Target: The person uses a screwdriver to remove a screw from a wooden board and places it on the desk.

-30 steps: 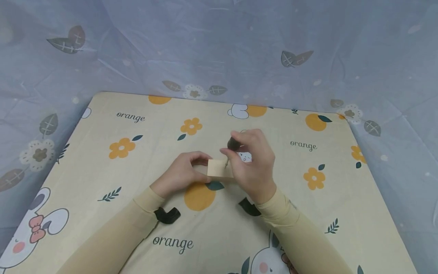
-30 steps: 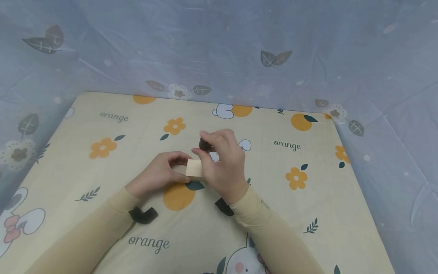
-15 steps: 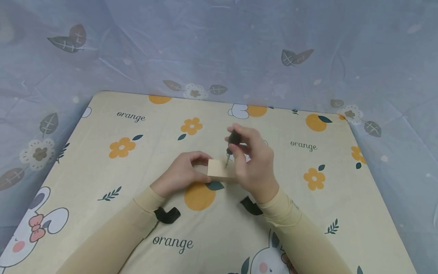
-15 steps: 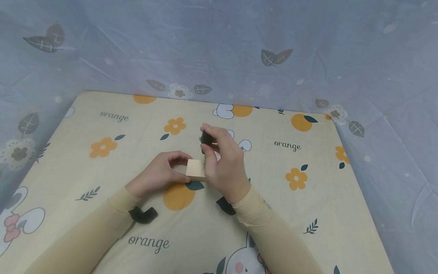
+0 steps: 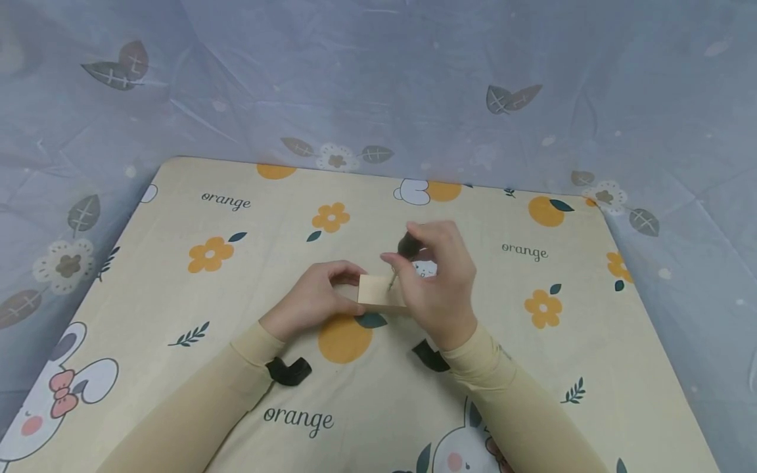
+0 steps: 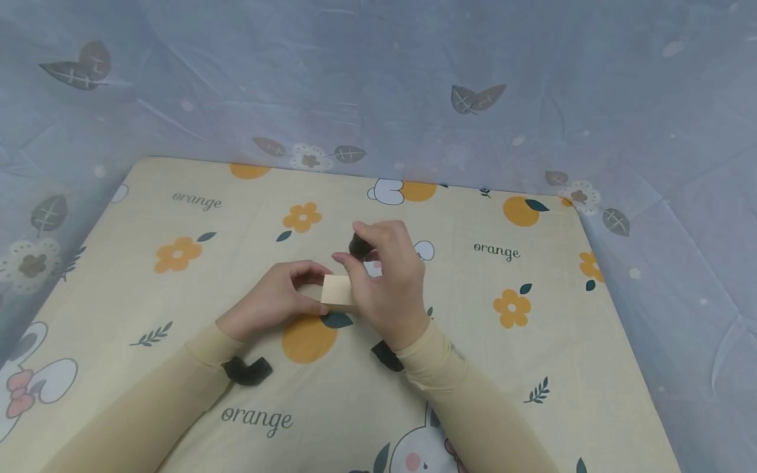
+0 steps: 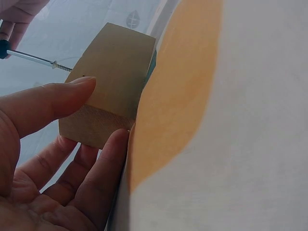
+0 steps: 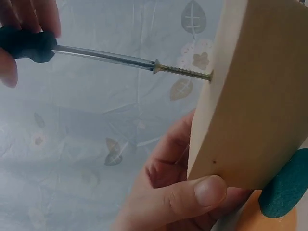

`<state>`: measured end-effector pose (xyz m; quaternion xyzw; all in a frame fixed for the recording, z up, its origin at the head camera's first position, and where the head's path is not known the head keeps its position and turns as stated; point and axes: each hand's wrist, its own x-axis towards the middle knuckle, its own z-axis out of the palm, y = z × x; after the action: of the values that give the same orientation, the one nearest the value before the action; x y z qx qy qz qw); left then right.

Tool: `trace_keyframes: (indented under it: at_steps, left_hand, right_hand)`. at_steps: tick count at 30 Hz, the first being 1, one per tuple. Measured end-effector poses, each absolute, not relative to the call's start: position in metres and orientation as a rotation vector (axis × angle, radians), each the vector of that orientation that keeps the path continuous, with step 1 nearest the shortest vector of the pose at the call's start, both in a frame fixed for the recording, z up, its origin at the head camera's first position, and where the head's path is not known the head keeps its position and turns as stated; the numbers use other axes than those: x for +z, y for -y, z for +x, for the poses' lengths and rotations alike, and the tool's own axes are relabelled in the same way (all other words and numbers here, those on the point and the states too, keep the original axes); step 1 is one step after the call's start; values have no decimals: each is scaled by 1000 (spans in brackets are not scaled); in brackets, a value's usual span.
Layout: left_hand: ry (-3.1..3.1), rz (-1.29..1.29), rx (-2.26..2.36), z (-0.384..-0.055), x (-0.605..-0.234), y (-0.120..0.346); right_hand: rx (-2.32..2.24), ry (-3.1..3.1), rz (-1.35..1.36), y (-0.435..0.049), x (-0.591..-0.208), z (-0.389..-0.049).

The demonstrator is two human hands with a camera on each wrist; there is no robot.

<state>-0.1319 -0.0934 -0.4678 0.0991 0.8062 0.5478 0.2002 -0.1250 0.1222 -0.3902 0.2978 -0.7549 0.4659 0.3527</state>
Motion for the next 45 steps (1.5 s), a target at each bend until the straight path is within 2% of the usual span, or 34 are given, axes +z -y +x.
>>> trace_keyframes:
  at_steps: [18,29,45]
  left_hand:
    - [-2249,266,1546,-133,-471,94]
    - [-2268,275,1528,-134,-474,95]
    - [-2273,273,1524,-135,-472,94]
  right_hand:
    - [1267,2052,875,-122,-385,-120]
    - [1197,1982,820,-123,-390,-125]
    - [1246,1958,894,-120,-388,-122]
